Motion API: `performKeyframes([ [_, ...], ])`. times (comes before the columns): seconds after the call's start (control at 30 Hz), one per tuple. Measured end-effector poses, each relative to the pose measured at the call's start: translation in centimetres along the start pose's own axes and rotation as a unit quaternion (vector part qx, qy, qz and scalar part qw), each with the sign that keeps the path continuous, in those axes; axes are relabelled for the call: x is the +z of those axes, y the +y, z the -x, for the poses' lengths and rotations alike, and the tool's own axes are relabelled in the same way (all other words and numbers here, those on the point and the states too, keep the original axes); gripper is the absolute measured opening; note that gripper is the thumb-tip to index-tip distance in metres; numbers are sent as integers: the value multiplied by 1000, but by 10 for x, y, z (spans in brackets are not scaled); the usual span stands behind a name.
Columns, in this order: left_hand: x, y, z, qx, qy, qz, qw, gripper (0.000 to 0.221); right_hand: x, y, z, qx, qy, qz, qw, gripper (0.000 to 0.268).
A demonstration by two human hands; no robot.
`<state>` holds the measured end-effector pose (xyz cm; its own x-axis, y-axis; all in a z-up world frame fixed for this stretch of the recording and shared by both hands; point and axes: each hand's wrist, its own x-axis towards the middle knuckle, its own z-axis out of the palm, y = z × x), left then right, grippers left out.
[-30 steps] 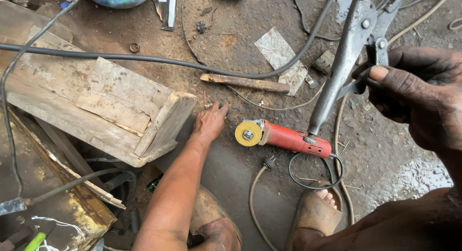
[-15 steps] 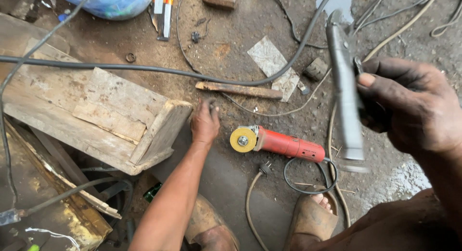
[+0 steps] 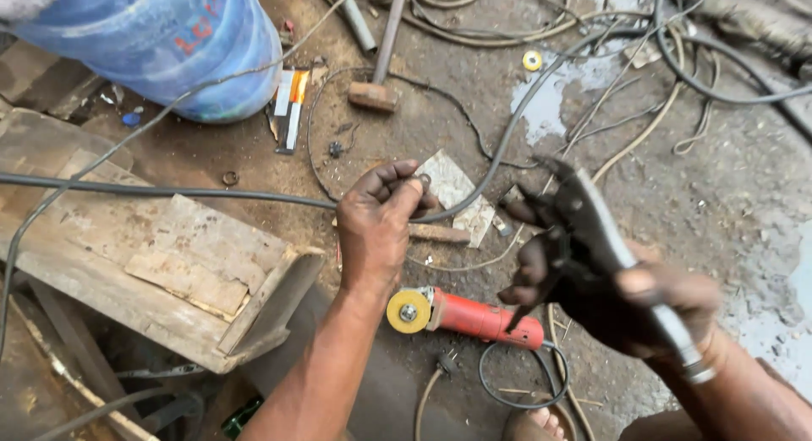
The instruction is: Fitting and grinding small metal components using an angle grinder and pliers in a workshop environment.
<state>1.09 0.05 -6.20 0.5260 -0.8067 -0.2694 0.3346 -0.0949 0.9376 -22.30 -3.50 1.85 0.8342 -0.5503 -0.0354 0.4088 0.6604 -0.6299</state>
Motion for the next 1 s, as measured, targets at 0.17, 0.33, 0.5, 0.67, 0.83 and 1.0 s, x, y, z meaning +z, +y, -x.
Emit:
performKeyframes([
  [0.17,11,27,16,-6,3,-27,1000,26,-27,28,15,88,104,255,957,74],
  [0.33,16,35,27,-34,2,-68,997,24,-20,40,10,70,44,500,862,38],
  [0.5,23,49,44,-25,-11,-79,997,22,-19,47,8,5,66,645,761,25],
  [0.67,26,51,53,7,-30,-110,993,18,-37,56,12,-45,80,698,711,64],
  [0.83,26,52,56,11,-39,-116,992,19,-45,59,12,-49,76,727,681,70],
  [1.0,27,49,57,21,-38,-113,993,17,-44,58,11,-47,81,726,682,71],
])
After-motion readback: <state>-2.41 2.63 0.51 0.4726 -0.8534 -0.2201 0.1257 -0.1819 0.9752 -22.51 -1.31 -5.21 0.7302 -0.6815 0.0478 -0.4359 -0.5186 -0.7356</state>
